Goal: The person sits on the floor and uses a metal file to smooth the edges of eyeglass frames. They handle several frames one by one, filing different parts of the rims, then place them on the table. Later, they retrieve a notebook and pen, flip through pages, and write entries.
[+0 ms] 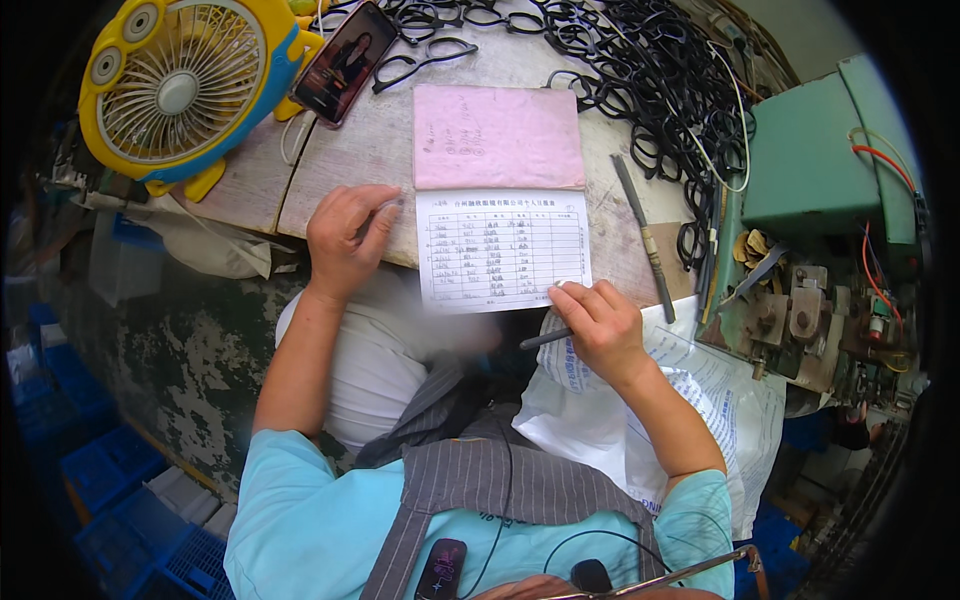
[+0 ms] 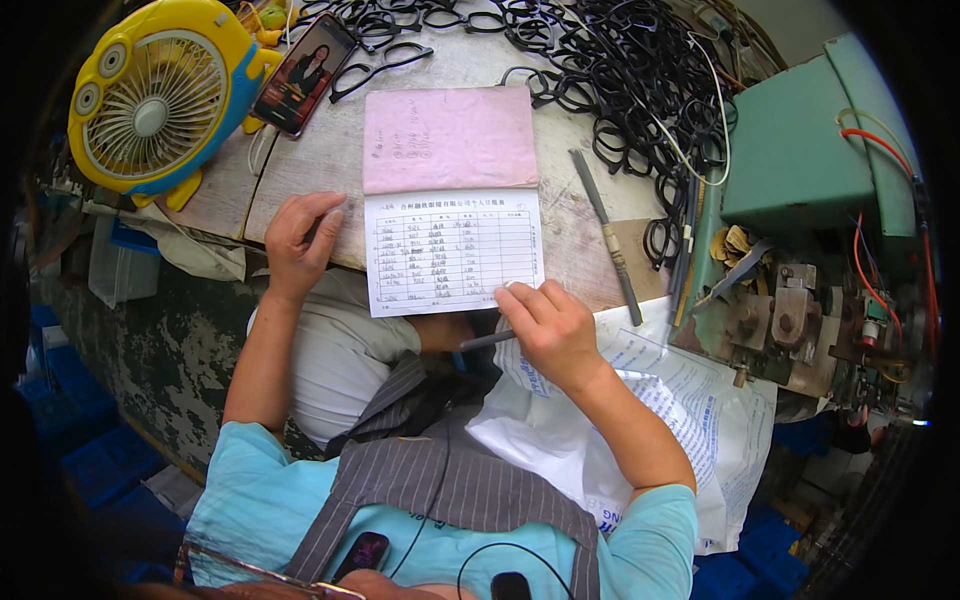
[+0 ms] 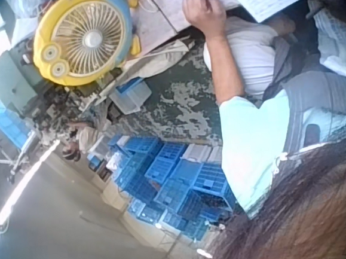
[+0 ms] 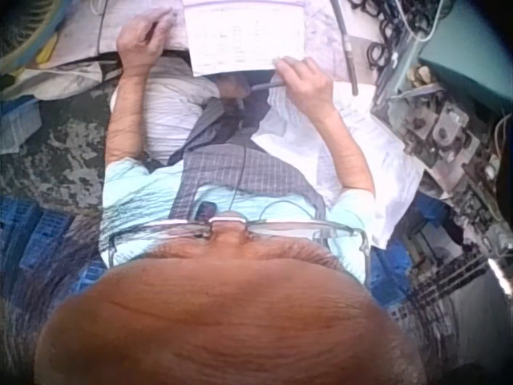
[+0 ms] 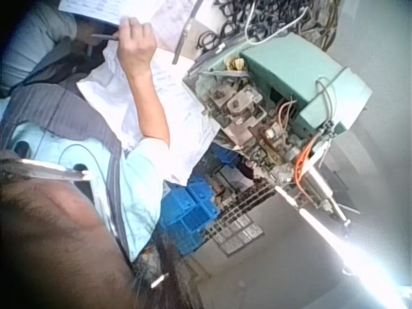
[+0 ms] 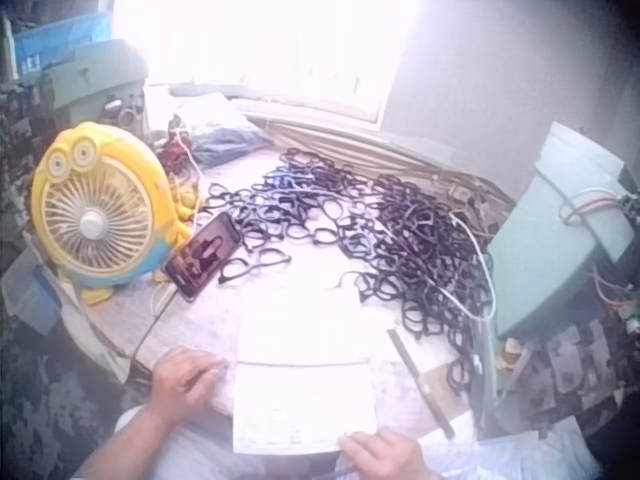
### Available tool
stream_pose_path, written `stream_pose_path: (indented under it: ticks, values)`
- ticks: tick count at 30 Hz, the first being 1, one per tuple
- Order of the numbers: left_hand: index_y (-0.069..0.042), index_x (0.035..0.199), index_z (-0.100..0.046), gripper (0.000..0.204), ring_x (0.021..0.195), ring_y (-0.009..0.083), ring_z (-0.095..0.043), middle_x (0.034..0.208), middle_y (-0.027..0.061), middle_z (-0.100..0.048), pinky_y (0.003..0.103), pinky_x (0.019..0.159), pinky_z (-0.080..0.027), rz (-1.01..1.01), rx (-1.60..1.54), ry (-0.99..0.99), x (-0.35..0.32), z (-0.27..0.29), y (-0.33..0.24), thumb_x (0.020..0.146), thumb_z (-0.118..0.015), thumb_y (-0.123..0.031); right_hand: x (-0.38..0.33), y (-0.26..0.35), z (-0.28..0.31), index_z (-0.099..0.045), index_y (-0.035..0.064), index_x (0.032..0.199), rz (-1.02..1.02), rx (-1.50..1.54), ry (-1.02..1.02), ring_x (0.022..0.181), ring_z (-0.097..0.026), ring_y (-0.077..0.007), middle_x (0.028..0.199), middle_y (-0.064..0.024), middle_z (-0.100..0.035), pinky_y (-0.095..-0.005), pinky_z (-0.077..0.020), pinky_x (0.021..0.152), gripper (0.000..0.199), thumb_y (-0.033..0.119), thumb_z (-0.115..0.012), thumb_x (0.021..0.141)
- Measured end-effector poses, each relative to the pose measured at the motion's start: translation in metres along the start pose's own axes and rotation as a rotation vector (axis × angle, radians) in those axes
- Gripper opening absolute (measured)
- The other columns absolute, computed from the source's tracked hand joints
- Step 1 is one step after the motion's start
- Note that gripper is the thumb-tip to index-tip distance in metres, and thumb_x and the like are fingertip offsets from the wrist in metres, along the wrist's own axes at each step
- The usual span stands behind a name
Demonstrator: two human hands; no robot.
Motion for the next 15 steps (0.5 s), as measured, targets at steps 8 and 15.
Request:
stream_pose_path:
  ticks: [8,15]
  values:
    - [-0.005,0.091,-0.070,0.014,0.075,0.0255,-0.062,0.089,0.0095,-0.070,0.032,0.067,-0.050,-0.027,0.018,0.004,0.0008,-0.0005,-0.0019,0.077,-0.070,-0.003,-0.0018,-0.0009,-0.0004,-0.067,0.0044,0.101,0.031,-0.015,-0.022,0.066,-0.057,-0.0188,0.090,-0.0038,-0.066,-0.0303,-0.0480,0.055,0.035,0.003,-0.065,0.066]
    - [-0.005,0.089,-0.071,0.012,0.074,0.0248,-0.062,0.085,0.0085,-0.070,0.033,0.067,-0.049,-0.042,0.039,0.006,0.0018,-0.0008,-0.0032,0.077,-0.071,-0.005,0.0001,-0.0026,0.0008,-0.068,0.0052,0.098,0.018,0.001,-0.064,0.063,-0.056,-0.0186,0.083,-0.0033,-0.066,-0.0300,-0.0464,0.053,0.033,0.003,-0.066,0.066]
Point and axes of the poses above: each hand's wrist, its own x-axis towards the middle knuckle, its own z-axis out of the back of the hand, y = z × x, the point moved 8 cm from there along x, towards the middle knuckle
